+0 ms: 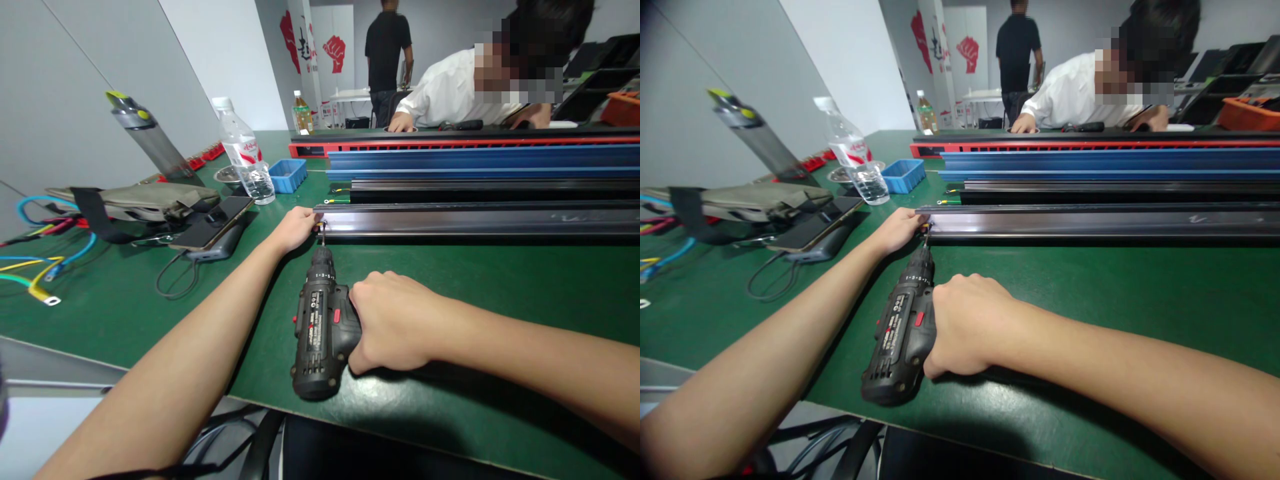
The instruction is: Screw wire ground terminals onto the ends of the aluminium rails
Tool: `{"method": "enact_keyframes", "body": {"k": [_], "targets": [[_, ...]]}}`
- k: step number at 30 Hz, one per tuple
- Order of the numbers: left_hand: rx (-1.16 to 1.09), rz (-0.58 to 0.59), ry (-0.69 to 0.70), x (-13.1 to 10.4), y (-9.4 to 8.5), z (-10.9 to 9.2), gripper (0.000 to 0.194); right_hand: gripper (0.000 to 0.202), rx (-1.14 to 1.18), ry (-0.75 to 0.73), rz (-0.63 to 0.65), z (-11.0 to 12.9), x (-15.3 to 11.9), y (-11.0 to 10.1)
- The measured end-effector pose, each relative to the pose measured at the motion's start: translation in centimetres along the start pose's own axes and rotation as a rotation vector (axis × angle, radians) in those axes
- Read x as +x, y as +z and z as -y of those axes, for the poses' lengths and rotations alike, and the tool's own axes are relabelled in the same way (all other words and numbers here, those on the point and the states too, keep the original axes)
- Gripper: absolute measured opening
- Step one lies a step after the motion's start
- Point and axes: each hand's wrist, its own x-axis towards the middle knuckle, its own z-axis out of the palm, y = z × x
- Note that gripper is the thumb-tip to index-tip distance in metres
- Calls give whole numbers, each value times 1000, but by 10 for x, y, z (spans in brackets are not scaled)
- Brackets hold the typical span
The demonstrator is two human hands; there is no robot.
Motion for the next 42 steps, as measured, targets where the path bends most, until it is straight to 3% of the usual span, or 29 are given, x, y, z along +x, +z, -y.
{"method": "enact_keyframes", "body": {"k": [42], "targets": [[33,11,65,1,0,4,61,45,22,29,11,1,0,0]]}}
